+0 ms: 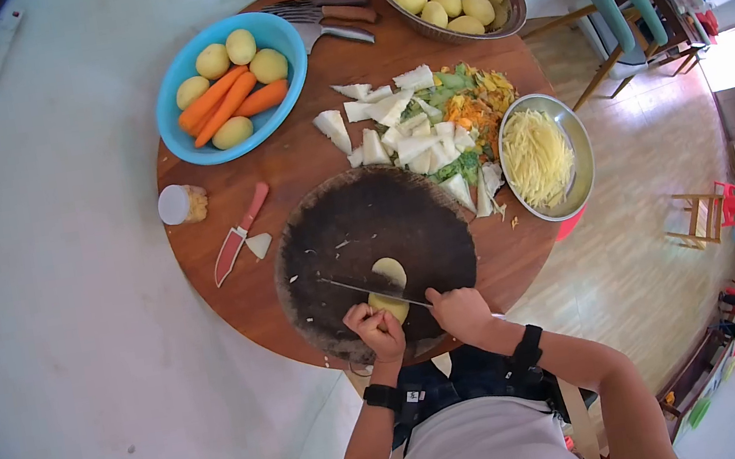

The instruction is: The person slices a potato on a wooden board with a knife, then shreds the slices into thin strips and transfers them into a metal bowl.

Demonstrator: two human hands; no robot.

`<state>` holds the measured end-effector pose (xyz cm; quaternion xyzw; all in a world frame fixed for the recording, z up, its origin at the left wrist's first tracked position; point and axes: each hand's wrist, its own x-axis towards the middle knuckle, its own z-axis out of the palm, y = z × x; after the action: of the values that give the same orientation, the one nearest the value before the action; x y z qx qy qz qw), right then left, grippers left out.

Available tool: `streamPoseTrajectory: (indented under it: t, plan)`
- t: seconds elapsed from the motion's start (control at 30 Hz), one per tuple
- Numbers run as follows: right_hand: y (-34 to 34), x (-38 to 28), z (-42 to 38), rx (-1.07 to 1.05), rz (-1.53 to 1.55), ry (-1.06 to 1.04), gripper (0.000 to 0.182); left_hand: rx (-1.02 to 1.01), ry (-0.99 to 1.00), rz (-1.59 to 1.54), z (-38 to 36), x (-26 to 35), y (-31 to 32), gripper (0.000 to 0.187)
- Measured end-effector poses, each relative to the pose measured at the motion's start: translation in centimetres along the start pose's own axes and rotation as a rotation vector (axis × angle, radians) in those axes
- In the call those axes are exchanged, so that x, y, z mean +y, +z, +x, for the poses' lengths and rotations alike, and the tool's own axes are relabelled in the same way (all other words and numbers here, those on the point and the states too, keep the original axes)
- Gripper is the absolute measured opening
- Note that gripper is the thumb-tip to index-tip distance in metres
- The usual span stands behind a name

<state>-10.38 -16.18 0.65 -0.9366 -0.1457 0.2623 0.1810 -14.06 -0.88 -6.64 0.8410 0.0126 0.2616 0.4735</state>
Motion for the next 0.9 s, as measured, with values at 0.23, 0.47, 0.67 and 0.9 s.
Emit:
streamPoseTrajectory:
  t: [0.23, 0.47, 0.67, 0.9]
  plan:
    - [-3.6, -2.2, -3.5, 0.068, 0.056, -0.046, 0.011, 0.000, -0.098, -0.013, -0.2, 0.7, 0.0, 0.017]
    - [-5.1, -3.0, -5.3, -0.006, -0.015, -0.022, 0.008, 0.026, -0.150, -0.050, -0.7, 0.4, 0.1, 0.022]
    - [-4.4, -3.2, -5.1, -0.053, -0.013, 0.052, 0.007, 0.037, -0.144, -0.024, -0.7, 0.4, 0.2, 0.027]
    - [-3.1, -2.7, -3.9, -0.020, 0.018, 0.009, 0.007, 0.043, -0.238, -0.027, -0.8, 0.1, 0.5, 0.043]
